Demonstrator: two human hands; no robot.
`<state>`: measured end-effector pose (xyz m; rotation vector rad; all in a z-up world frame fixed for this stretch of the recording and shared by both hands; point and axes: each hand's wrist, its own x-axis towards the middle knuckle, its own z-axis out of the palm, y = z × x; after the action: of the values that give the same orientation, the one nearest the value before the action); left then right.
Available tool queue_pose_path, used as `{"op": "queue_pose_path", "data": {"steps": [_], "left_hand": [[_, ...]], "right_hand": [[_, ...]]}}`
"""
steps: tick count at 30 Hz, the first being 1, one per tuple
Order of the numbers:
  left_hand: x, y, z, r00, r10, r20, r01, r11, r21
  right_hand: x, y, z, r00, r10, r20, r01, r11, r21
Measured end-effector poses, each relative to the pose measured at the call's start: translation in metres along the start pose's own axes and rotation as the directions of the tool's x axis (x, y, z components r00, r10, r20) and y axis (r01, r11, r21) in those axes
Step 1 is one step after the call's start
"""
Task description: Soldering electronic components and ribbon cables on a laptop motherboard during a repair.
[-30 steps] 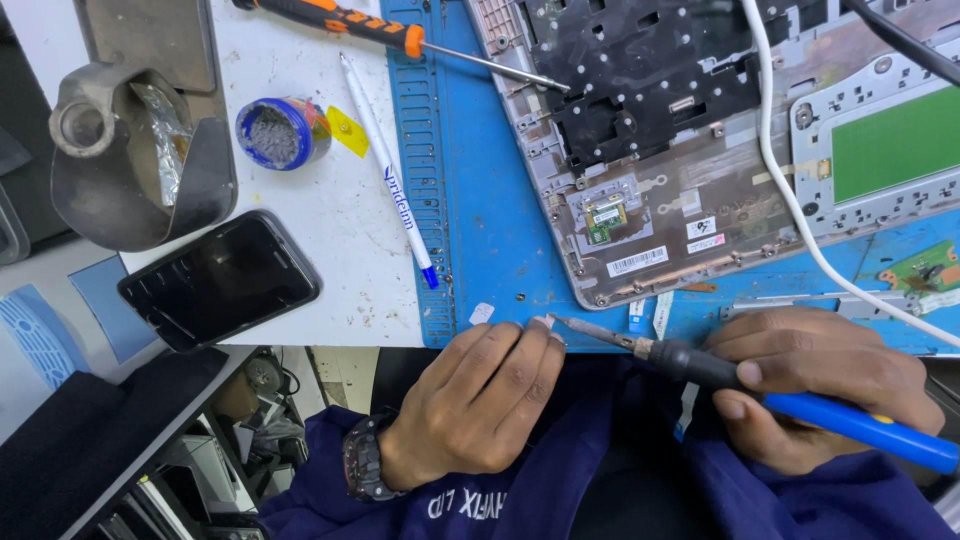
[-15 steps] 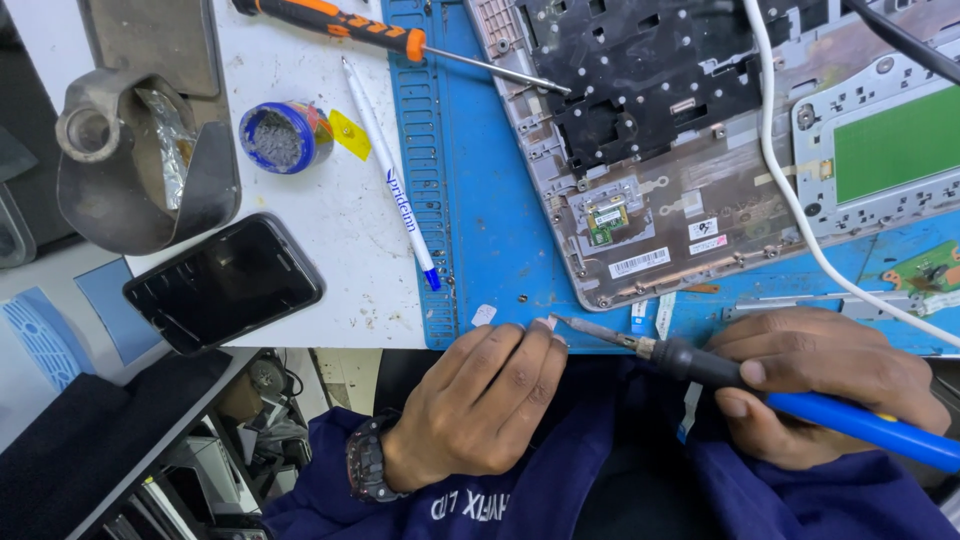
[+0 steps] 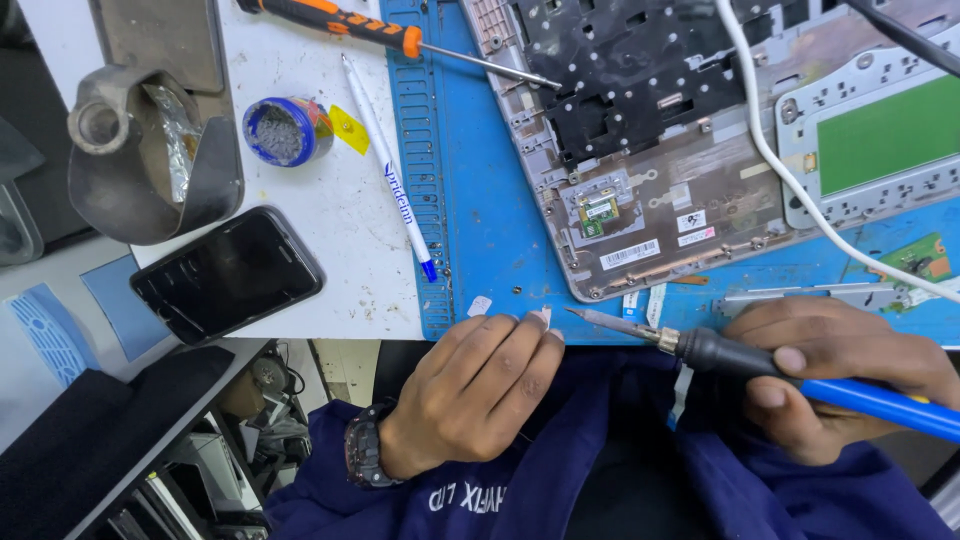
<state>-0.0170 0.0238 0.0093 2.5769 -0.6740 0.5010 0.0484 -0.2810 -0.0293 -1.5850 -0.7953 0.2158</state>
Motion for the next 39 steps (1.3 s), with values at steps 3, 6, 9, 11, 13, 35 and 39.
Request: {"op": "queue_pose_path", "data": {"steps": [3, 6, 9, 11, 13, 35, 39], "left_hand": [[0.003, 0.007, -0.008, 0.997, -0.036, -0.072, 0.029, 0.995, -0.099], [0.006, 0.012, -0.022, 0.986, -0.097, -0.133, 0.059, 0.961, -0.269], [0.006, 0.016, -0.028, 0.975, -0.116, -0.189, 0.034, 0.921, -0.387], [0.02, 0.016, -0.036, 0.97, -0.103, -0.219, 0.017, 0.931, -0.365], [0.034, 0.019, -0.042, 0.964, -0.091, -0.251, -0.002, 0.938, -0.346], [0.077, 0.019, -0.153, 0.902, 0.155, -0.402, -0.225, 0.965, -0.134], [0.088, 0.011, -0.142, 0.913, 0.109, -0.393, -0.248, 0.913, -0.323]], "right_hand": [[0.002, -0.029, 0.018, 0.944, 0.231, -0.234, -0.237, 0.971, 0.003], [0.006, -0.021, 0.027, 0.896, 0.095, -0.433, -0.049, 0.992, 0.117], [0.006, -0.025, 0.016, 0.831, 0.129, -0.542, -0.094, 0.991, 0.091], [0.012, -0.025, 0.012, 0.832, 0.12, -0.542, -0.042, 0.987, 0.154], [0.014, -0.027, 0.009, 0.835, 0.11, -0.539, 0.008, 0.977, 0.212], [0.002, -0.015, 0.0, 0.847, 0.141, -0.513, 0.17, 0.843, 0.511], [0.005, -0.019, 0.001, 0.845, 0.127, -0.52, 0.167, 0.86, 0.482]]}}
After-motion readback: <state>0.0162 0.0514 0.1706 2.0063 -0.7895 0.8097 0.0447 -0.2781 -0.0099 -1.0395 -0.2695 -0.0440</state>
